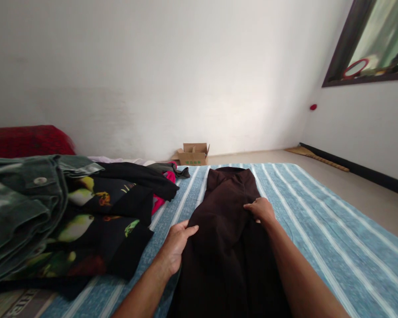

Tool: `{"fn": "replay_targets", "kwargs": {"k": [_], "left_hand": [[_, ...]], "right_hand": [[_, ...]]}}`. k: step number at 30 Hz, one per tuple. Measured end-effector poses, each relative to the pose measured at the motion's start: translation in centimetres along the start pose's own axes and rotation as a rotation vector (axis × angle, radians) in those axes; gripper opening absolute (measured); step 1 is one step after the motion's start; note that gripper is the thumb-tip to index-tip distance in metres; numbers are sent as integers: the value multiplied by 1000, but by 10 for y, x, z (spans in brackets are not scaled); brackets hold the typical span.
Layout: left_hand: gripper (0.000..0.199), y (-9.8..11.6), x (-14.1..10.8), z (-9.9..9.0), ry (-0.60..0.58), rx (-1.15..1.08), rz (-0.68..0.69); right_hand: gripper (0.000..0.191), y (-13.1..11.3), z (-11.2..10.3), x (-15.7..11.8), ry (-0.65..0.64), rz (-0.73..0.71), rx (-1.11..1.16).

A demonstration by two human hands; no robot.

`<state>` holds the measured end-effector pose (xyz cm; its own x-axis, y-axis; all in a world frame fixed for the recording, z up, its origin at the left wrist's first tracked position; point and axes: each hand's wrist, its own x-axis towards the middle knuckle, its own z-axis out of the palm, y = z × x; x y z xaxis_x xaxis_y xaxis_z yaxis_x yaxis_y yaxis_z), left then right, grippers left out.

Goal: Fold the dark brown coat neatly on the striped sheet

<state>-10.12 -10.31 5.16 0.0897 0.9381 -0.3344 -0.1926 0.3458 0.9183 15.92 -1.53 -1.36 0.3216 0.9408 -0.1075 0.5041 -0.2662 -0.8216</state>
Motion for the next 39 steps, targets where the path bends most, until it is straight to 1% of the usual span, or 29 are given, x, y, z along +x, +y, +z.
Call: {"fn": "replay_targets", "kwargs": {"k": [6, 11, 16, 19, 21, 26, 29, 31, 33, 37, 39], "left_hand": [[17, -2, 2, -5, 29, 13, -32], [18, -1, 2, -8, 11, 30, -26], [23, -1, 1, -8, 25, 41, -33], [25, 1, 0, -6, 42, 47, -40], [25, 3, -2, -5, 9, 44, -46], [28, 6, -13, -3, -185, 68, -67], [32, 12, -20, -1, -268, 131, -73], [33, 20, -23, 4, -293, 171, -69], [36, 34, -23, 16, -320, 215, -46], [38, 62, -19, 53, -439, 402, 67], [38, 69, -14, 73, -507, 504, 102]], "right_hand": [[16, -8, 9, -8, 37, 47, 83], [23, -8, 11, -12, -17, 55, 125], [19, -3, 15, -7, 16, 47, 31], [21, -3, 15, -6, 52, 40, -44], [25, -4, 14, -7, 67, 30, -92], [27, -12, 12, -13, 64, 14, -197], [33, -17, 13, -18, 65, 26, -251], [35, -20, 13, -21, 65, 28, -280], [35, -21, 13, -23, 57, 25, -302], [30, -23, 11, -25, 23, 22, -338], [29, -24, 9, -26, 7, 24, -351]]}}
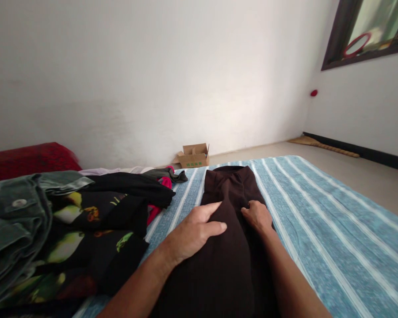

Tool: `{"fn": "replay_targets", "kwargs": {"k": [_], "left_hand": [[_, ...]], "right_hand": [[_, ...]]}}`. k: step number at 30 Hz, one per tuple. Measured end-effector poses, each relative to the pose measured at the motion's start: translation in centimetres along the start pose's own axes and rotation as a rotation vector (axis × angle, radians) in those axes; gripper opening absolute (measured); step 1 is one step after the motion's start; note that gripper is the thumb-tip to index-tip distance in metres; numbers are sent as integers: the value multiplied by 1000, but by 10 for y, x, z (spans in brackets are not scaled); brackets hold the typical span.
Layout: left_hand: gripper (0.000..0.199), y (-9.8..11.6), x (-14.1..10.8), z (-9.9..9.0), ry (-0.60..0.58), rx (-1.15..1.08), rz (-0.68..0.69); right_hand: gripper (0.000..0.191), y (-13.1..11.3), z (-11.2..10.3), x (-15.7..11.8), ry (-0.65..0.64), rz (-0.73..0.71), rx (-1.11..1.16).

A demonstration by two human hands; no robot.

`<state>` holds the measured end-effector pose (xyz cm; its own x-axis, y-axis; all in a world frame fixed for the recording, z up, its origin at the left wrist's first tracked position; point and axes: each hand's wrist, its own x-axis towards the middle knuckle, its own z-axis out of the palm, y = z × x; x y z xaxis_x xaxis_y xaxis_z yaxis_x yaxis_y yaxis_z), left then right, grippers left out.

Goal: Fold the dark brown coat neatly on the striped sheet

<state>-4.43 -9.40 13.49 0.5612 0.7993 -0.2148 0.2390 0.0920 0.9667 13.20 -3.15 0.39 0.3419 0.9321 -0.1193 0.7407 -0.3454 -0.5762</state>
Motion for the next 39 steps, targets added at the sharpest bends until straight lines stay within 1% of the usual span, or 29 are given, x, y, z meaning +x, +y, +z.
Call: {"fn": "replay_targets", "kwargs": {"k": [3, 6, 9, 12, 14, 16, 19, 21, 24, 29, 31, 35, 39], "left_hand": [[37, 7, 18, 17, -81, 78, 23], [31, 1, 30, 33, -141, 106, 31], [27, -7, 37, 43, -191, 86, 14], [33, -12, 37, 39, -203, -63, -15], [40, -12, 34, 29, -179, -222, -28], [46, -10, 30, 15, -127, -356, -20], [51, -4, 30, -4, -64, -424, -19], [52, 0, 34, -10, -50, -431, -17], [50, 3, 43, -4, -99, -418, -20], [46, 0, 54, 18, -305, -359, -109], [45, -4, 56, 22, -349, -304, -148], [42, -14, 57, 26, -353, -223, -195], [39, -21, 60, 32, -340, -206, -211]], "right_hand": [[30, 0, -4, -2, -23, -11, -6], [31, 1, -7, -3, -44, -25, -4], [34, 2, -8, -5, -49, -33, -3], [35, 1, -8, -5, -38, -27, -16], [32, -1, -7, -4, -26, -18, -30], [33, -4, -5, -3, -10, -10, -41], [35, -6, -4, -2, 11, -3, -49], [35, -7, -4, -1, 18, -1, -47], [33, -5, -4, -1, 20, -9, -39], [32, -1, -1, 1, 30, -2, -30], [33, 0, -1, 2, 33, -4, -16], [35, 4, -4, 5, 6, -16, 40], [34, 13, -8, 9, -34, -37, 117]]}}
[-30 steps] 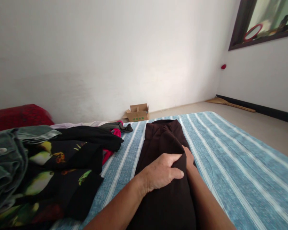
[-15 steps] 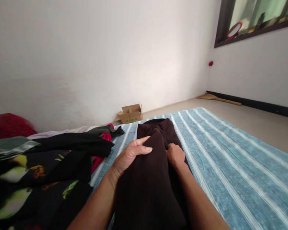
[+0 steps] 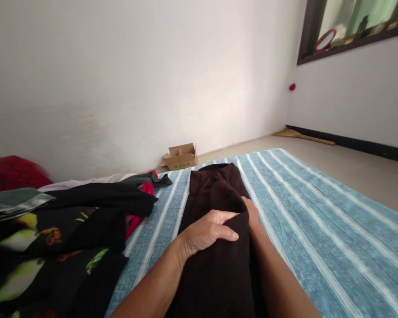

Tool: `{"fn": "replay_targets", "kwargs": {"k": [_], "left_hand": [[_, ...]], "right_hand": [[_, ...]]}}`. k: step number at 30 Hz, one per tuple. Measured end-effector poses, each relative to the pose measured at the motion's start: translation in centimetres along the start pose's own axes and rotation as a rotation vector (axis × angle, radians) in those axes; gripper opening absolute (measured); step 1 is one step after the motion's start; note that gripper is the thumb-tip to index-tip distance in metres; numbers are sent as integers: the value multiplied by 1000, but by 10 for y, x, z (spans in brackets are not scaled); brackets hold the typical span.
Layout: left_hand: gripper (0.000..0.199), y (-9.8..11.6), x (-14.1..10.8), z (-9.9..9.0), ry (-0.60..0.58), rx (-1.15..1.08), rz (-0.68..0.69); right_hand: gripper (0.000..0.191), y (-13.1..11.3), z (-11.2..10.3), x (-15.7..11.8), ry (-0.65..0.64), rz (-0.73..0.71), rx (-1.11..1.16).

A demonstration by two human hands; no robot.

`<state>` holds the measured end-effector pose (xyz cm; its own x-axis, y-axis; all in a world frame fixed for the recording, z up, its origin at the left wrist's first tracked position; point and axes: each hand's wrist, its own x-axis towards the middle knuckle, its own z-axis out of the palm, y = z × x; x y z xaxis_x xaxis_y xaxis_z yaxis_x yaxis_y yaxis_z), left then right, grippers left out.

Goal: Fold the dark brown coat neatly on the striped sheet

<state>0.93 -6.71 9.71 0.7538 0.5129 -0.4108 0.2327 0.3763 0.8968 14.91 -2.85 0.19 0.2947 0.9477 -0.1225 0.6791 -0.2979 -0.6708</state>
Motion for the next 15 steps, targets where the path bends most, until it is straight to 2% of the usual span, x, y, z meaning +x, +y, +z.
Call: {"fn": "replay_targets", "kwargs": {"k": [6, 10, 12, 15], "left_hand": [[27, -10, 8, 6, 36, 1, 18], [27, -19, 11, 8, 66, 10, 25], [27, -24, 12, 8, 82, 24, 20], [27, -33, 14, 8, 108, 27, 21]], "right_hand": [[25, 16, -8, 7, -51, -111, 168], [24, 23, -9, 14, -41, -128, 276], [28, 25, -11, 15, -26, -114, 311], [49, 24, -16, 14, 13, -71, 364]]}}
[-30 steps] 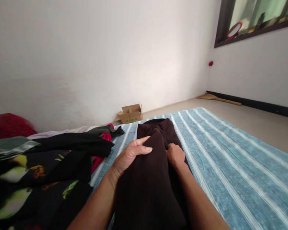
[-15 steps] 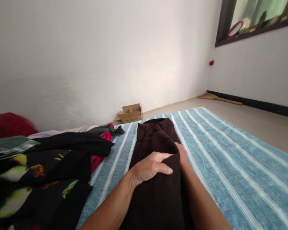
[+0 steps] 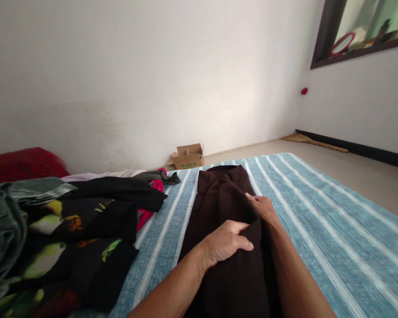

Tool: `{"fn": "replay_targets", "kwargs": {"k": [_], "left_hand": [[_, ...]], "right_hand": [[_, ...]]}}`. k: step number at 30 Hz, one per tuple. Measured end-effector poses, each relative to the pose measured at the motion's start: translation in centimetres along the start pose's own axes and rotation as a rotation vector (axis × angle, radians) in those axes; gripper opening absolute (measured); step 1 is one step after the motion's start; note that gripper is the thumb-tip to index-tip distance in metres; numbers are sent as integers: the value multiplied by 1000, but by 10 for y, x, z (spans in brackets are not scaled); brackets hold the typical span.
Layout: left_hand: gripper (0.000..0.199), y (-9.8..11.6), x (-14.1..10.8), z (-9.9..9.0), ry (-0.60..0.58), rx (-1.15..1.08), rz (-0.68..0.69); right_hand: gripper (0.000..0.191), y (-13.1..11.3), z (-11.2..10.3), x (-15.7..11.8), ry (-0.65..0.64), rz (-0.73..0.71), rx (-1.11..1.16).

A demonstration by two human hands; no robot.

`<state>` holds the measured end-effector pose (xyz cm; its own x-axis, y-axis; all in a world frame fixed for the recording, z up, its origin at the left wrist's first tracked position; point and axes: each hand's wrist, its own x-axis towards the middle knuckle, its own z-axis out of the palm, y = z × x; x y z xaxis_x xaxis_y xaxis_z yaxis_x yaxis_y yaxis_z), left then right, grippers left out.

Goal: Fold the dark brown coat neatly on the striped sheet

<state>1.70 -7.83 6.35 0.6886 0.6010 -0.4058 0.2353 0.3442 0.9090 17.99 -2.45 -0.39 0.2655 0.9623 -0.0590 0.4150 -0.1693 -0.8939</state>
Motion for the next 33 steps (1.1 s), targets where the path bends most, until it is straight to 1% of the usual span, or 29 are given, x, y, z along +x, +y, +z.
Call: {"fn": "replay_targets", "kwargs": {"k": [2, 5, 8, 12, 15, 17, 20, 23, 26, 29, 33], "left_hand": [[26, -6, 2, 0, 23, -5, -15], [21, -13, 4, 3, 61, 5, -49], [20, -18, 5, 5, 88, -14, -46], [20, -25, 4, 8, 100, -37, -20], [15, -31, 3, 10, 123, -37, 9], [14, -36, 4, 10, 131, -57, 3], [17, -40, 4, 11, 138, -105, -26], [17, -38, 0, 15, 141, -136, -13], [18, -35, -4, 18, 141, -156, -6], [16, -36, -4, 17, 149, -76, 9], [19, -42, -1, 14, 133, 69, 48]], "right_hand": [[58, -3, -3, -2, 26, 29, 40], [58, -5, -4, -3, 31, 34, 57], [47, -3, -1, -2, 16, 24, 41], [30, 2, 2, -2, 33, 13, 86], [29, 0, 2, -1, 24, 14, 102], [29, -5, 2, 4, 11, 14, 48], [30, -19, 6, 26, -23, 3, -94], [36, -36, 17, 60, -61, -8, -202], [37, -50, 30, 93, -74, -33, -298], [37, -57, 44, 116, -70, -59, -387], [30, -60, 60, 129, -47, -67, -471]]}}
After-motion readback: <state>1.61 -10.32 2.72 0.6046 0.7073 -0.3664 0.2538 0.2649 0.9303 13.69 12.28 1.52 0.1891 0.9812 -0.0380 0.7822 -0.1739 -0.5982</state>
